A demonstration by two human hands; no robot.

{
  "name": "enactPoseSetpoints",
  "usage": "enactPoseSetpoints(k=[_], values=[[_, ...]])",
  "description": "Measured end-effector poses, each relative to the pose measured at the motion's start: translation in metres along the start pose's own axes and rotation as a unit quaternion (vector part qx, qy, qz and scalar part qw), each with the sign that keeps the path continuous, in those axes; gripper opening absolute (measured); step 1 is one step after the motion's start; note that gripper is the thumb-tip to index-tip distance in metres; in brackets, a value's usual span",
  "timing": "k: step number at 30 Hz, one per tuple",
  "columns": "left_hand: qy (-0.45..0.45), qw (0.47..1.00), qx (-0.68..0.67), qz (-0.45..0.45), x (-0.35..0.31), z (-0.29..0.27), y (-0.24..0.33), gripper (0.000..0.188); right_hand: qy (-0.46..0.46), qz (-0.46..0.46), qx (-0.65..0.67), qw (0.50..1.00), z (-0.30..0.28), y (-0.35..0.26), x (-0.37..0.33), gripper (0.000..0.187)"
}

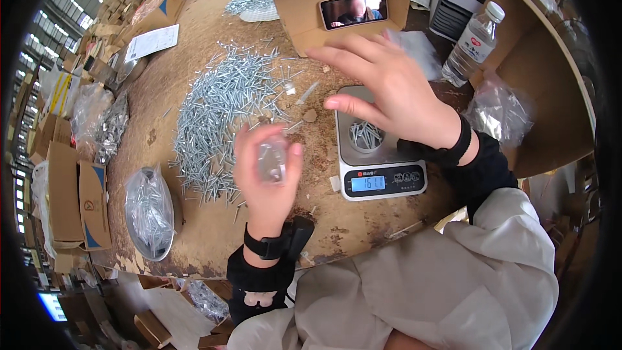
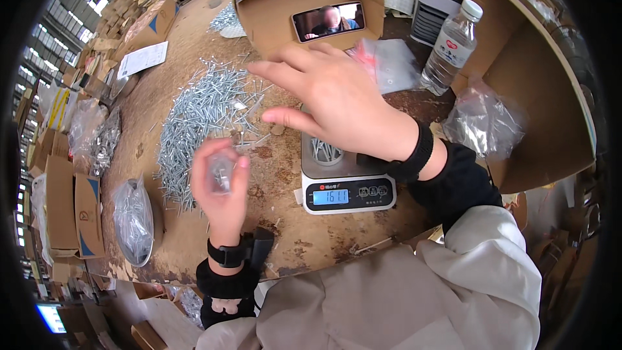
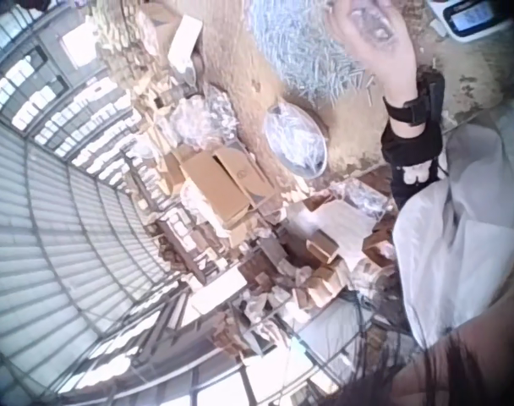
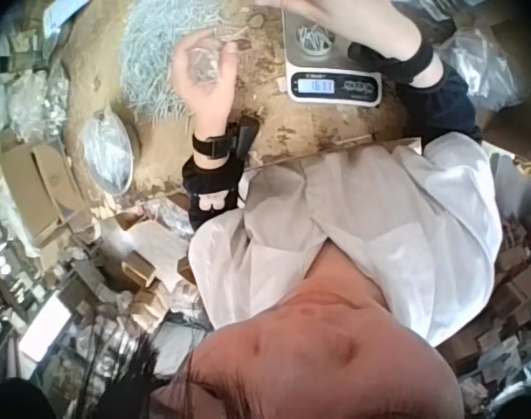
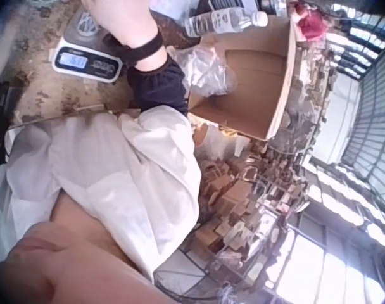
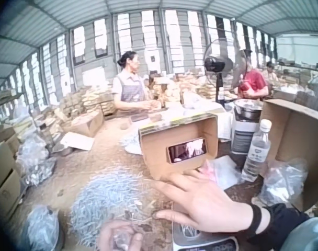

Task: The person weighs small metal nails on a digital scale, placing them into clear plastic bags. They repeatedly pick up nails from a pile on the table, place them on the scale, and then transfer them into bags. The person also handles a smartphone propped up on a cardboard box, which displays a video.

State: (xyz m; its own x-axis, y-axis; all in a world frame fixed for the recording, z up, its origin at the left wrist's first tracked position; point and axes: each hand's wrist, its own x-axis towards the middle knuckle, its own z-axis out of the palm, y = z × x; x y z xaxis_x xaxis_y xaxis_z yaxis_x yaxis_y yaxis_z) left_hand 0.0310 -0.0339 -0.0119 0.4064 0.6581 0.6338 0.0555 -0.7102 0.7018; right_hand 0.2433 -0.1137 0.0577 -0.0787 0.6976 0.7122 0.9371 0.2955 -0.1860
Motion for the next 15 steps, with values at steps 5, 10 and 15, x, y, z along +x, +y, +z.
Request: enactPoseSetpoints(k=[5, 10, 15], values=[[0.053, 0.998, -0.013, -0.014, -0.004, -0.011, -0.002, 0.032, -0.144, -0.052, 0.029, 0.988, -0.015, 0.021, -0.006, 0.013], [0.046, 0.999, -0.013, -0.024, -0.004, -0.006, -0.003, 0.03, -0.231, -0.069, 0.068, 0.968, -0.012, 0.031, -0.02, 0.008], [0.031, 0.999, -0.012, -0.035, -0.004, -0.005, -0.002, 0.029, -0.274, -0.029, 0.069, 0.959, -0.01, 0.033, -0.025, 0.008]])
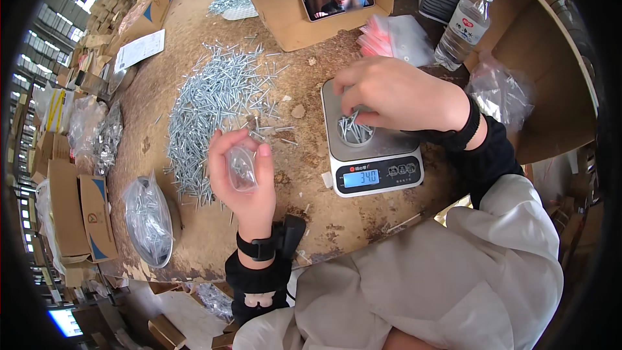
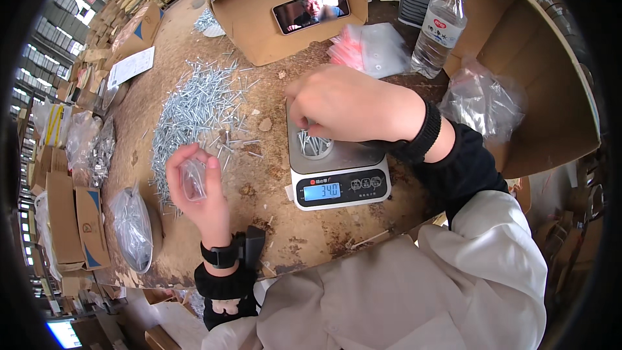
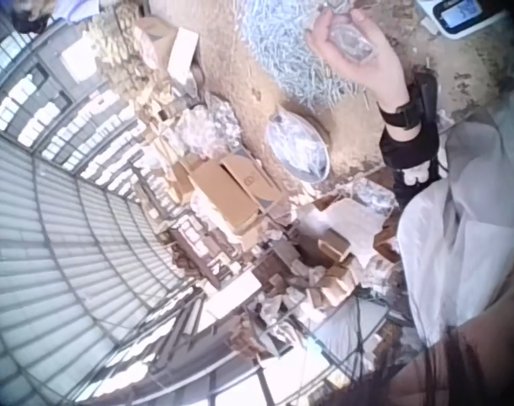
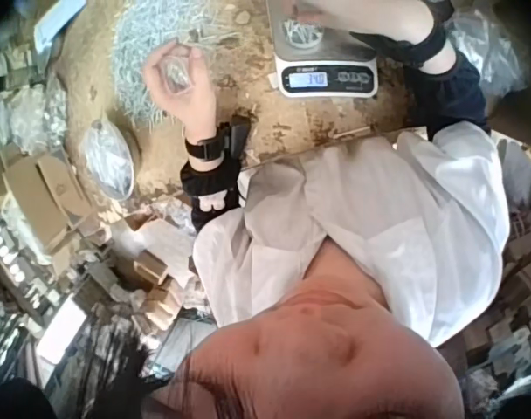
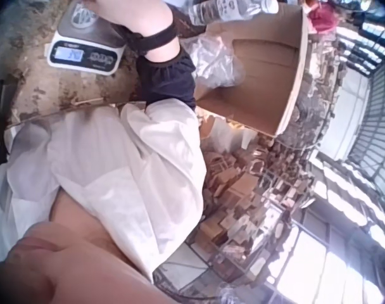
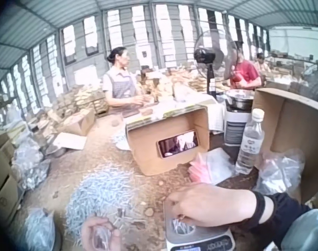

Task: The person weighs small metal nails on a digital scale, placing them into clear plastic bags. They repeatedly pick up nails from a pile on the table, place them on the scale, and then transfer them into bags. The person also handles a smartphone propped up on a cardboard box, which displays a video.

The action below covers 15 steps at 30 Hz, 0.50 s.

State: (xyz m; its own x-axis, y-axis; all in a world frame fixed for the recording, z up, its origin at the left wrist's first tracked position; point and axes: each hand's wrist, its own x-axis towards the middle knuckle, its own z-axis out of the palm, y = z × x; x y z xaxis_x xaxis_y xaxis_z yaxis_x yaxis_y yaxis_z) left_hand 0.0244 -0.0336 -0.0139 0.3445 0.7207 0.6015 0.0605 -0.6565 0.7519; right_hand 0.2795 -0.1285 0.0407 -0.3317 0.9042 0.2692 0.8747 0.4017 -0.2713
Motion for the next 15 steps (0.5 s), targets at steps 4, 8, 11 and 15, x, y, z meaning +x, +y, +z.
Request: enactPoseSetpoints(k=[4, 8, 11, 15], values=[[-0.018, 0.999, 0.017, 0.026, 0.001, 0.003, 0.001, 0.028, -0.02, 0.009, -0.025, 0.999, 0.005, 0.002, -0.004, 0.011], [-0.023, 0.999, 0.03, 0.03, 0.0, -0.001, 0.002, 0.028, -0.059, 0.047, -0.071, 0.995, 0.019, 0.0, 0.001, 0.012], [-0.041, 0.999, -0.002, 0.002, -0.001, 0.002, -0.001, 0.029, -0.038, 0.018, -0.123, 0.992, 0.025, 0.001, 0.001, 0.011], [-0.047, 0.999, 0.002, 0.014, -0.001, 0.003, -0.001, 0.03, -0.015, -0.01, -0.115, 0.993, 0.009, -0.003, 0.004, 0.011]])
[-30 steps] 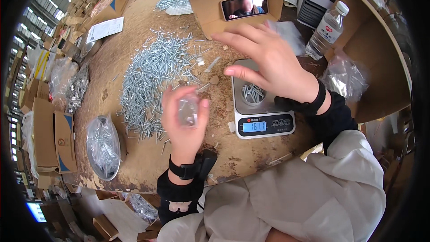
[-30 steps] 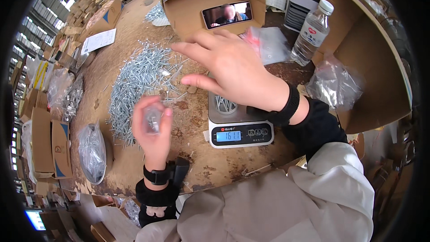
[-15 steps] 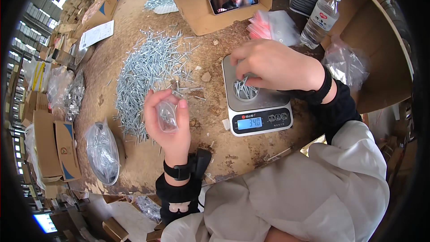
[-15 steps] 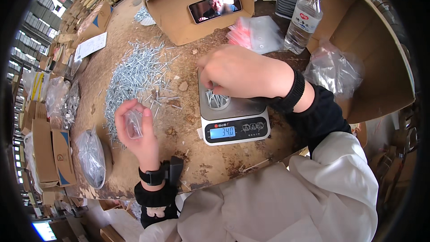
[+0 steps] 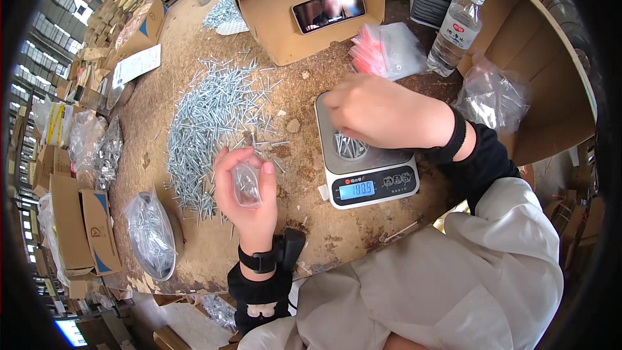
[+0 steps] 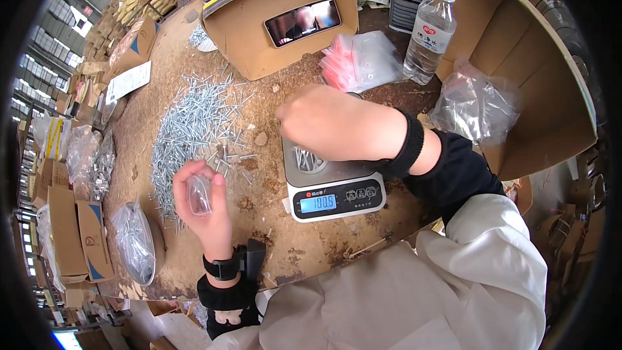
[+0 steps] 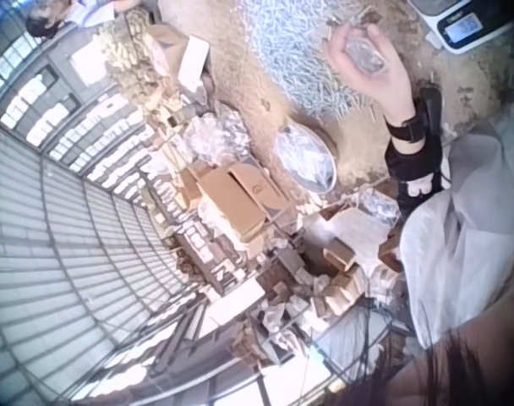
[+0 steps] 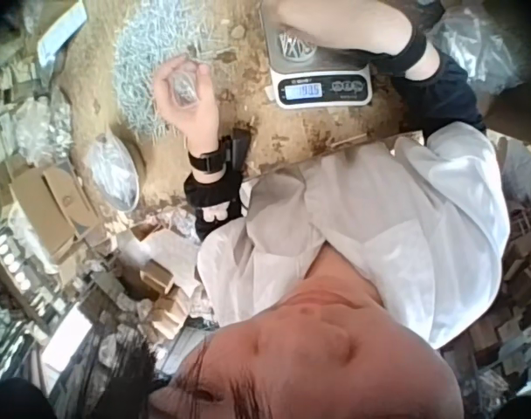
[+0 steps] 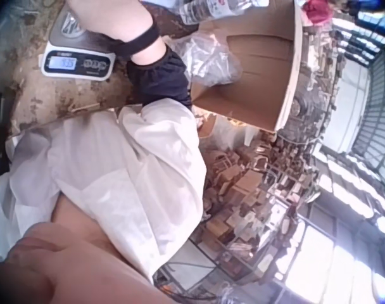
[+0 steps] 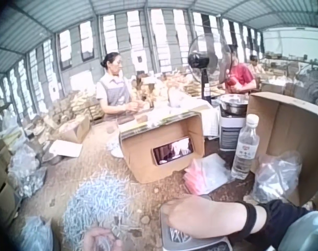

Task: The person weighs small metal nails on a digital scale, placing them into clear plastic bags. They repeatedly pick up nails from a pile on the table, place them on the scale, and then transfer them into bags. The person also handles a smartphone propped up on a cardboard box, which displays a video.

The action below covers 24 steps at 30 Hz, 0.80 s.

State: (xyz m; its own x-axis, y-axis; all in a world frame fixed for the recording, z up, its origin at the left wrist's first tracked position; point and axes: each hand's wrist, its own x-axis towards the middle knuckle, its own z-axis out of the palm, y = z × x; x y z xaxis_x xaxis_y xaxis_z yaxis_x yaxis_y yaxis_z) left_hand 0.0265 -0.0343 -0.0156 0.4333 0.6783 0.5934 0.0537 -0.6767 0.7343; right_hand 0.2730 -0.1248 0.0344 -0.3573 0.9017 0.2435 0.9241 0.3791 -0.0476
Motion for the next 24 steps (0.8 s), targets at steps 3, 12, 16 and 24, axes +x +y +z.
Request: enactPoseSetpoints(k=[3, 12, 16, 24], values=[[0.007, 1.0, 0.005, 0.002, 0.0, 0.0, 0.004, 0.031, 0.241, -0.029, 0.015, 0.97, -0.013, -0.01, 0.019, 0.021], [-0.038, 0.982, 0.153, 0.104, 0.004, -0.001, 0.006, 0.039, 0.273, -0.147, 0.167, 0.936, -0.014, -0.027, 0.017, 0.023], [-0.066, 0.965, 0.212, 0.141, 0.002, 0.003, 0.011, 0.047, 0.219, -0.222, 0.189, 0.931, -0.001, -0.048, 0.017, 0.025], [-0.032, 0.955, 0.248, 0.158, -0.001, 0.011, 0.017, 0.057, 0.192, -0.135, 0.177, 0.956, 0.008, -0.061, 0.015, 0.03]])
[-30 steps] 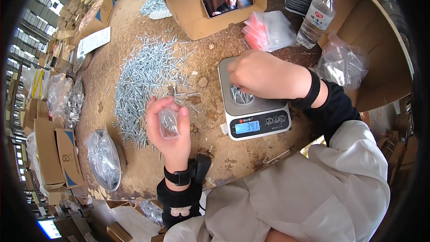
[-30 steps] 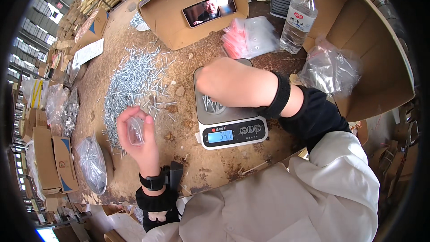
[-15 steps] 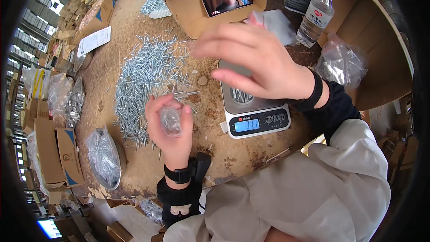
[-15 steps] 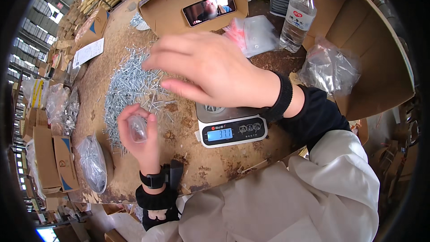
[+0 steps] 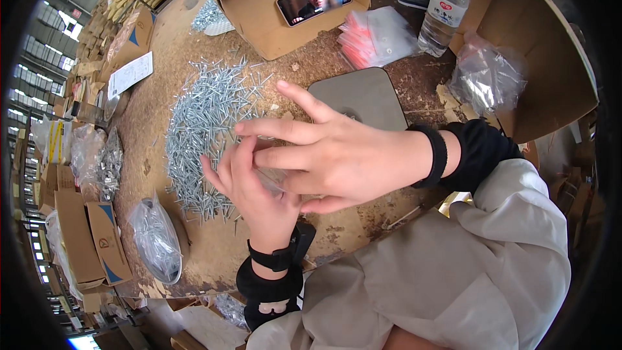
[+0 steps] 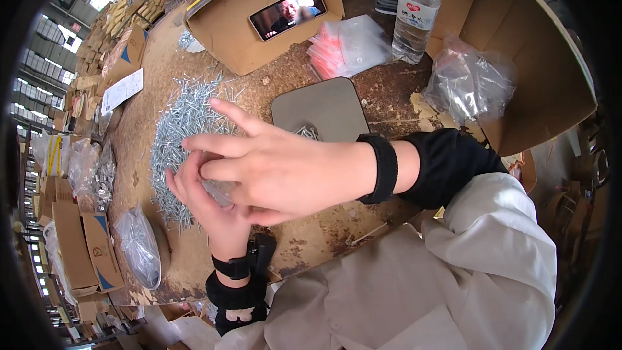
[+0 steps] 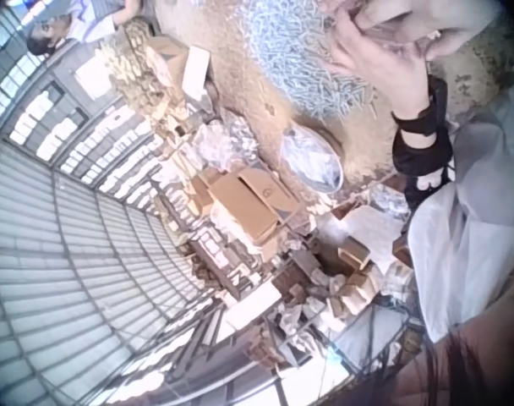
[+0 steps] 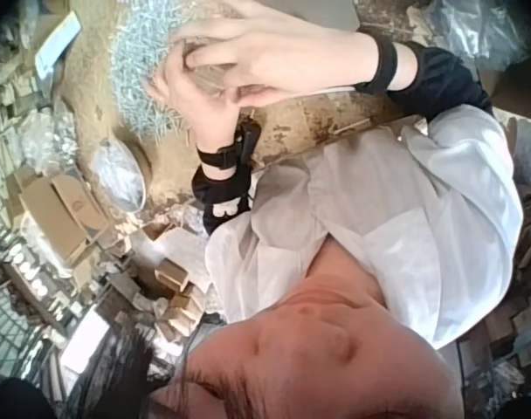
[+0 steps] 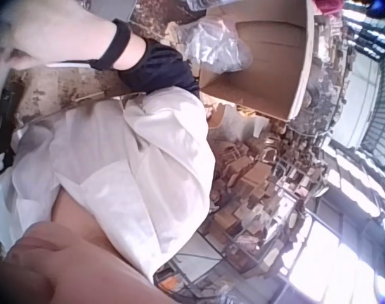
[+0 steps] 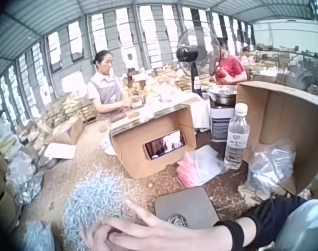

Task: The person weighs small metal nails on a digital scale, placing them into clear plastic bags. They repeatedly pick up nails from a pile on the table, place them on the scale, and then transfer them into bags. The person also handles a smartphone propped up on a cardboard box, which displays a video.

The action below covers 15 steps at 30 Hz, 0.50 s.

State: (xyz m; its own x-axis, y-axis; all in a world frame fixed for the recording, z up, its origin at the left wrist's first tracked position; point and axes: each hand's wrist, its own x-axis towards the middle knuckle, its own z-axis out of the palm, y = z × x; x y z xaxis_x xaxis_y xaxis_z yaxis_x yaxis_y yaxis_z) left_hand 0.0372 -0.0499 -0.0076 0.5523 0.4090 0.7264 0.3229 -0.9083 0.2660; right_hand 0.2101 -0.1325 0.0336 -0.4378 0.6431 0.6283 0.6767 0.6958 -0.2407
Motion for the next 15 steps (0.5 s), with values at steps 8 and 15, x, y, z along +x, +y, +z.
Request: enactPoseSetpoints(k=[8, 15], values=[[-0.066, 0.993, -0.084, -0.046, -0.002, -0.006, -0.011, 0.037, -0.083, 0.033, -0.034, 0.995, -0.004, -0.011, -0.006, 0.067], [-0.128, 0.99, -0.001, -0.061, 0.014, -0.01, -0.03, 0.029, -0.085, 0.116, -0.015, 0.989, -0.039, 0.015, -0.035, 0.069]])
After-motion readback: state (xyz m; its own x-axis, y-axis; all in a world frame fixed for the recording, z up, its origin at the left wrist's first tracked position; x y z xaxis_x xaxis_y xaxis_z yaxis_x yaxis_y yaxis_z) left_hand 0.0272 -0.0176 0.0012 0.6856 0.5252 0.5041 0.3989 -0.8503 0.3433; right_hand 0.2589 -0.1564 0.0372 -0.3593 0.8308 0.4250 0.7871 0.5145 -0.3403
